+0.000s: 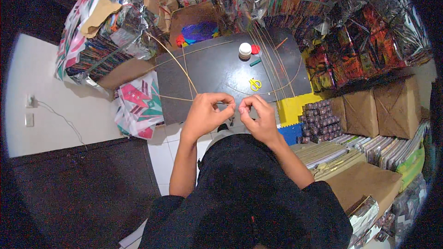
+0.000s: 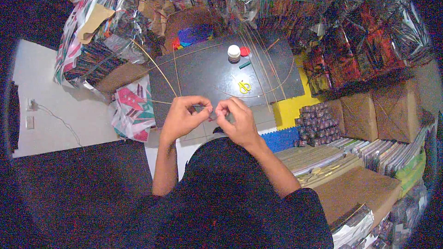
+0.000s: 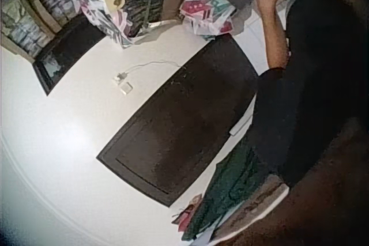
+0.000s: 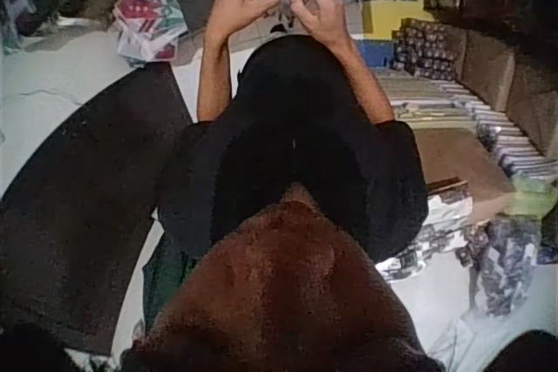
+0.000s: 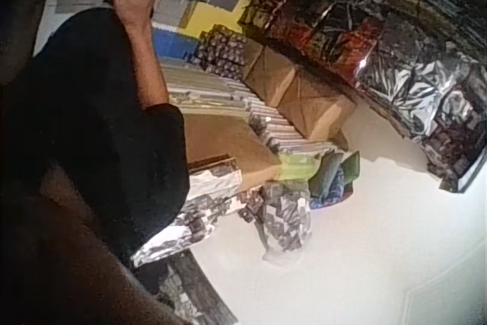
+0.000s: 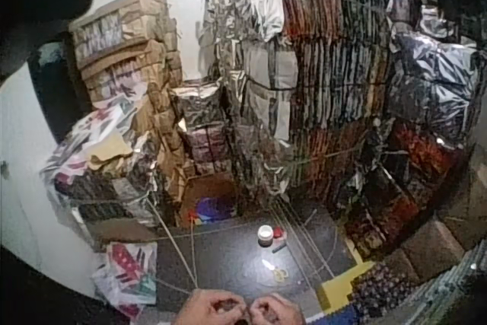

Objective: Assembling the wooden frame for a kite using thin sticks and string.

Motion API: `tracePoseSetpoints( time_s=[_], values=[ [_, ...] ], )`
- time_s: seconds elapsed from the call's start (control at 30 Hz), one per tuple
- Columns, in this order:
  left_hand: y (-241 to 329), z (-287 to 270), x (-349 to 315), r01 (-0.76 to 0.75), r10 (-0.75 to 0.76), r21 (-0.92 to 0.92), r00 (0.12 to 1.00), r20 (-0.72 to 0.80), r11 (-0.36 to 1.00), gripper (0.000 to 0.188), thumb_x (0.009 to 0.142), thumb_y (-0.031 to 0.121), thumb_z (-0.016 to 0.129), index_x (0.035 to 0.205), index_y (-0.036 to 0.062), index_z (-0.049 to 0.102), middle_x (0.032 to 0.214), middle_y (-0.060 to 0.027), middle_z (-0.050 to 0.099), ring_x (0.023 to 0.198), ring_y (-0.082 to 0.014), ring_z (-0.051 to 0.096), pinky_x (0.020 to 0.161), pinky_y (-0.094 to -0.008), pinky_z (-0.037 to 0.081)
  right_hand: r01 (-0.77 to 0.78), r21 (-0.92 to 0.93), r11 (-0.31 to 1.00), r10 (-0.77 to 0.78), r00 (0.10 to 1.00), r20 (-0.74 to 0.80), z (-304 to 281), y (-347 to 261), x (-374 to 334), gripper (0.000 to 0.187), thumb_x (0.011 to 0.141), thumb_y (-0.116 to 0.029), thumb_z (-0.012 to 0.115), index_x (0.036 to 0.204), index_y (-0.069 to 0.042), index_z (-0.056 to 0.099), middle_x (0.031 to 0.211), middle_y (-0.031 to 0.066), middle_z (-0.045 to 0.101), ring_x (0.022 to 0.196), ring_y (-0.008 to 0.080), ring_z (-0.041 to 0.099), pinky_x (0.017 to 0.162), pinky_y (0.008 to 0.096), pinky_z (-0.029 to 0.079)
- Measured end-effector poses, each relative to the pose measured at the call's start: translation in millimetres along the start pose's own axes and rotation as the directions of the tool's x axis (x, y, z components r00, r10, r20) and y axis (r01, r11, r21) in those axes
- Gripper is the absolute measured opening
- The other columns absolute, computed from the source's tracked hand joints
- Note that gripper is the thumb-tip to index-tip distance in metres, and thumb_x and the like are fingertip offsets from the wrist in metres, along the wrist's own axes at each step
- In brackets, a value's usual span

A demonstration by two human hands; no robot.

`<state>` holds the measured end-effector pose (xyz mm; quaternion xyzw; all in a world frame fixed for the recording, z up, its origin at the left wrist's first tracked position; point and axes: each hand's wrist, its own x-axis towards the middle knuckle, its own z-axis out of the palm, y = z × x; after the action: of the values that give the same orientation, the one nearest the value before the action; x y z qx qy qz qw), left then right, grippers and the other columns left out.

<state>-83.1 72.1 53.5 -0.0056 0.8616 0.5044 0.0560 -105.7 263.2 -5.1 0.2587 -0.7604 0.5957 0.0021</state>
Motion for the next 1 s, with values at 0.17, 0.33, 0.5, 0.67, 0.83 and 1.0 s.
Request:
tracePoseSetpoints(
  time_s=[0.17,0.33,0.5,0.67,0.83,1.0],
  values=[
    [-1,-1,-2,-0.018,0.018,0.033,1.0,0.014,0.999,0.019,0.079,0.017,0.072,0.088,0.0012,0.073,0.073,-0.0099,0.071,0.053,-0.0109,0.061,0.053,-0.027,0.047,0.033,-0.02,0.999,-0.033,0.999,0.014,-2,-2,0,0.01,0.086,-0.004,0.068,0.091,0.001,0.062,0.083,0.0092,0.062,0.076,0.0179,0.06,0.07,0.03,0.048],
    [3,0,-6,-0.045,0.045,0.022,0.999,0.007,0.999,0.019,0.078,0.015,0.072,0.089,0.0003,0.074,0.074,-0.0111,0.071,0.053,-0.0132,0.062,0.053,-0.0284,0.048,0.056,0.007,0.998,-0.056,0.998,0.033,-3,-7,5,0.011,0.087,-0.005,0.069,0.092,0.002,0.063,0.085,0.0099,0.063,0.077,0.0186,0.061,0.072,0.0306,0.049],
    [7,-4,-8,-0.063,0.062,0.027,0.997,0.04,0.998,0.019,0.079,0.015,0.071,0.09,-0.0003,0.074,0.074,-0.0114,0.071,0.053,-0.0135,0.062,0.053,-0.0282,0.048,-0.076,0.091,0.993,0.072,0.996,0.046,-3,-9,6,0.012,0.089,-0.007,0.068,0.094,0.003,0.064,0.088,0.0098,0.065,0.081,0.0174,0.062,0.075,0.0314,0.05],
    [4,-4,-9,-0.044,0.044,0.01,0.997,0.059,0.999,0.02,0.085,0.02,0.074,0.092,0.0014,0.075,0.079,-0.0101,0.073,0.058,-0.0113,0.06,0.053,-0.0265,0.045,-0.108,0.155,0.982,0.105,0.994,0.031,0,-5,4,0.012,0.091,-0.009,0.067,0.094,0.003,0.064,0.089,0.0086,0.066,0.083,0.0155,0.061,0.078,0.031,0.049],
    [4,-3,-10,-0.059,0.059,0.01,0.998,0.036,0.998,0.018,0.086,0.018,0.073,0.092,0.0011,0.075,0.08,-0.01,0.073,0.061,-0.0117,0.062,0.053,-0.0268,0.046,-0.08,0.146,0.986,0.08,0.997,0.006,2,0,2,0.014,0.09,-0.011,0.068,0.095,0.001,0.065,0.086,0.008,0.064,0.078,0.0159,0.06,0.071,0.0309,0.049],
    [1,1,-9,-0.103,0.103,0.025,0.994,-0.02,0.994,0.018,0.086,0.017,0.073,0.092,0.0007,0.075,0.081,-0.0105,0.073,0.063,-0.0131,0.065,0.054,-0.0272,0.047,-0.05,0.101,0.994,0.05,0.999,0.003,3,3,0,0.014,0.089,-0.011,0.068,0.097,0.0,0.066,0.085,0.0085,0.064,0.079,0.0161,0.062,0.072,0.0305,0.049]
  ],
)
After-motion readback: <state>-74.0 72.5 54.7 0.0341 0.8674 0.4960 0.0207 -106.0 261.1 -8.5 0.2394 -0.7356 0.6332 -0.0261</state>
